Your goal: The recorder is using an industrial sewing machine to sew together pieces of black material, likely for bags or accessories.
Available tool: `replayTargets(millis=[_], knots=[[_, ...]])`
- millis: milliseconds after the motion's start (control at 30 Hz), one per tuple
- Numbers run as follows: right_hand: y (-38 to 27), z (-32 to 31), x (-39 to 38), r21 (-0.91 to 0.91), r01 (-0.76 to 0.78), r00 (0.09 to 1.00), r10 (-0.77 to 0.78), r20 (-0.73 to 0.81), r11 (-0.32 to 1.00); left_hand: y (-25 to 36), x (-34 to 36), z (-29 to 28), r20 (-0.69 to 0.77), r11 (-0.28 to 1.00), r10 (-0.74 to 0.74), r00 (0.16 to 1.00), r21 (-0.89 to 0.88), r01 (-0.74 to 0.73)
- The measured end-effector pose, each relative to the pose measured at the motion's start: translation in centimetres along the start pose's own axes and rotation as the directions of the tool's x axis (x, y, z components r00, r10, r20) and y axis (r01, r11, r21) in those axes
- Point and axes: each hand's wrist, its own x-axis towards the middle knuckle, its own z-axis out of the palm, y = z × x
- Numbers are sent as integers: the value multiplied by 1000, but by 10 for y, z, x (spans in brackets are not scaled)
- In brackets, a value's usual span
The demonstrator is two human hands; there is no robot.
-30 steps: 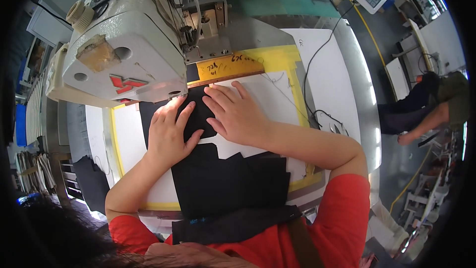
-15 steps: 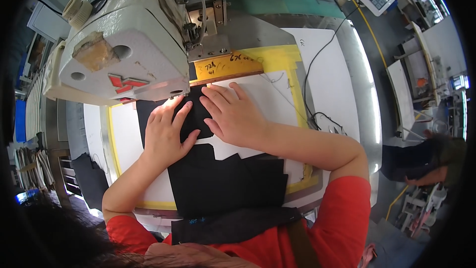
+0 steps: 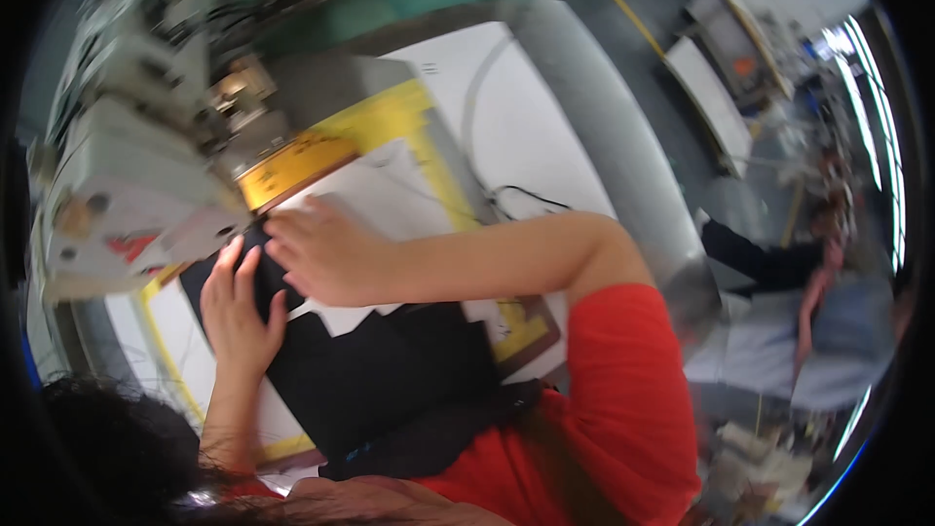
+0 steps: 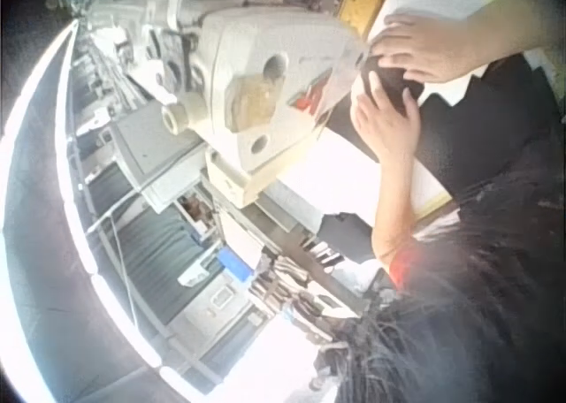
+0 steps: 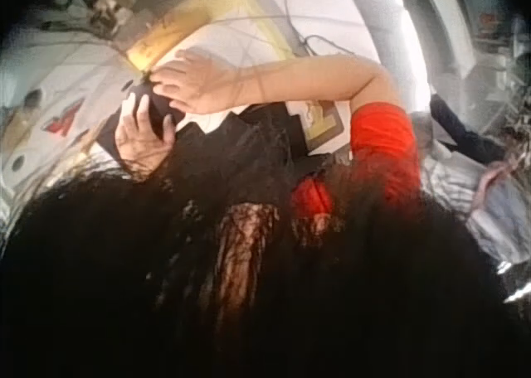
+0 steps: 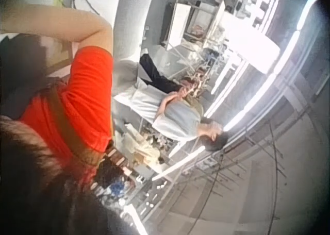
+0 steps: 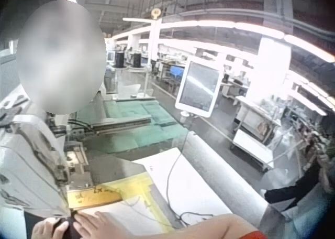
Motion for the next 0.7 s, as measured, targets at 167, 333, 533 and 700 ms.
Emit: replayTargets(millis=[167, 333, 533, 700], knots=[[3, 26, 19, 114, 242, 946, -209, -248, 963, -20, -17, -3, -30, 994, 38, 999, 101, -35], [-16, 24, 23, 95, 328, 941, -334, 55, 940, -44, -3, 17, 443, 960, 278, 852, -150, -235], [-64, 55, 47, 148, 334, 936, -346, 65, 931, 43, -88, -14, 126, 918, 301, 945, -307, -251], [-74, 24, 51, -31, 274, 926, -255, 279, 961, 47, -80, -23, 187, 941, 237, 953, -289, -177]])
